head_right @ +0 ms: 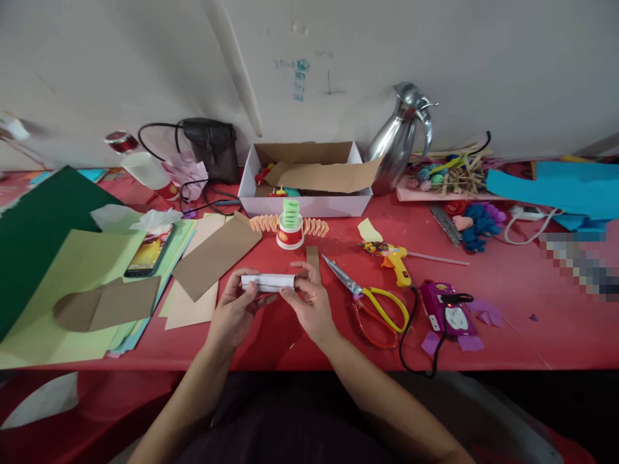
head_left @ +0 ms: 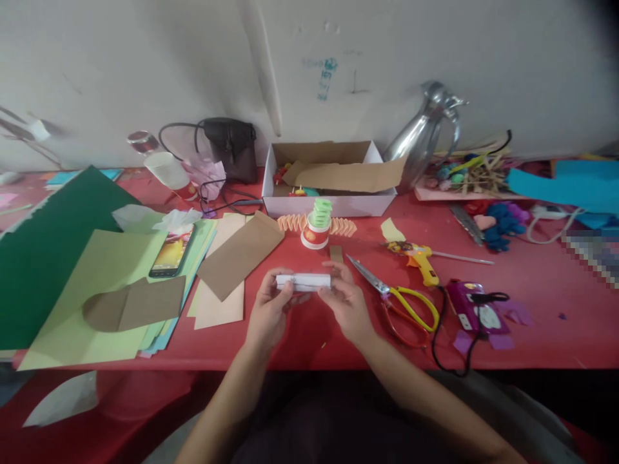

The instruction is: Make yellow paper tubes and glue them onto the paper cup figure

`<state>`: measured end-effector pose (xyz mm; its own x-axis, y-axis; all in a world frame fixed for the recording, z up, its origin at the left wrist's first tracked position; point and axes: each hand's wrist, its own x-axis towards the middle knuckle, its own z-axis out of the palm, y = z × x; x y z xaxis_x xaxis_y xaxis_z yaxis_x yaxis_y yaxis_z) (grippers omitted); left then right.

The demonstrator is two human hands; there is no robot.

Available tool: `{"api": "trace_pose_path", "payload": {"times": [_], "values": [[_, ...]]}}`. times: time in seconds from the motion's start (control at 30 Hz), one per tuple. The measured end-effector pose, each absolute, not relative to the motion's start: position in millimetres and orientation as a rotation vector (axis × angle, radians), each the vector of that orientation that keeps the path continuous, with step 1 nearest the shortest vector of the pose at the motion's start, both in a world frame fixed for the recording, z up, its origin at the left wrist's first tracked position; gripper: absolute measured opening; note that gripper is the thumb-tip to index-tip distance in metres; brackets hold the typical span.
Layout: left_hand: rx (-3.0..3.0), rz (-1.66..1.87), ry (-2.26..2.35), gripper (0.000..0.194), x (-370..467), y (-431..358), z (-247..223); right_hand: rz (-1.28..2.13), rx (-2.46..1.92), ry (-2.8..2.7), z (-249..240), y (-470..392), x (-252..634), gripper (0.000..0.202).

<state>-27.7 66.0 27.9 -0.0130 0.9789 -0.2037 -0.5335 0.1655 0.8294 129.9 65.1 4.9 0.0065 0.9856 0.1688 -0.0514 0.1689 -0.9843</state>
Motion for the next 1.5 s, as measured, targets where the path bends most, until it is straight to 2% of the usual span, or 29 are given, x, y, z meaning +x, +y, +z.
{"api": "trace_pose_path", "payload": {"times": [0.1,0.43,0.57,0.9,1.07,1.23,1.37,1.5], "values": [[0.619,1.323,0.892,0.024,-28,68,28,1.101,-1.006,-1.366,9,64,133,0.022],[0.454,1.333,0.797,0.022,-21,71,37,0.641,-1.019,-1.64,10,68,133,0.018],[0.313,1.41,0.742,0.032,-5,72,44,0.564,-1.088,-1.58,3,65,121,0.018],[0.136,1.498,0.818,0.029,11,75,40,0.719,-1.081,-1.512,-6,54,112,0.02],[0.098,1.544,0.752,0.013,9,75,41,0.81,-1.07,-1.585,-1,56,112,0.024],[0.015,1.36,0.757,0.008,5,80,53,0.726,-1.022,-1.706,0,60,115,0.034],[-0.021,1.243,0.753,0.027,1,89,61,0.565,-1.015,-1.787,4,63,119,0.035],[-0.003,1.363,0.787,0.028,-2,94,60,0.768,-1.134,-1.91,17,60,124,0.031]]}}
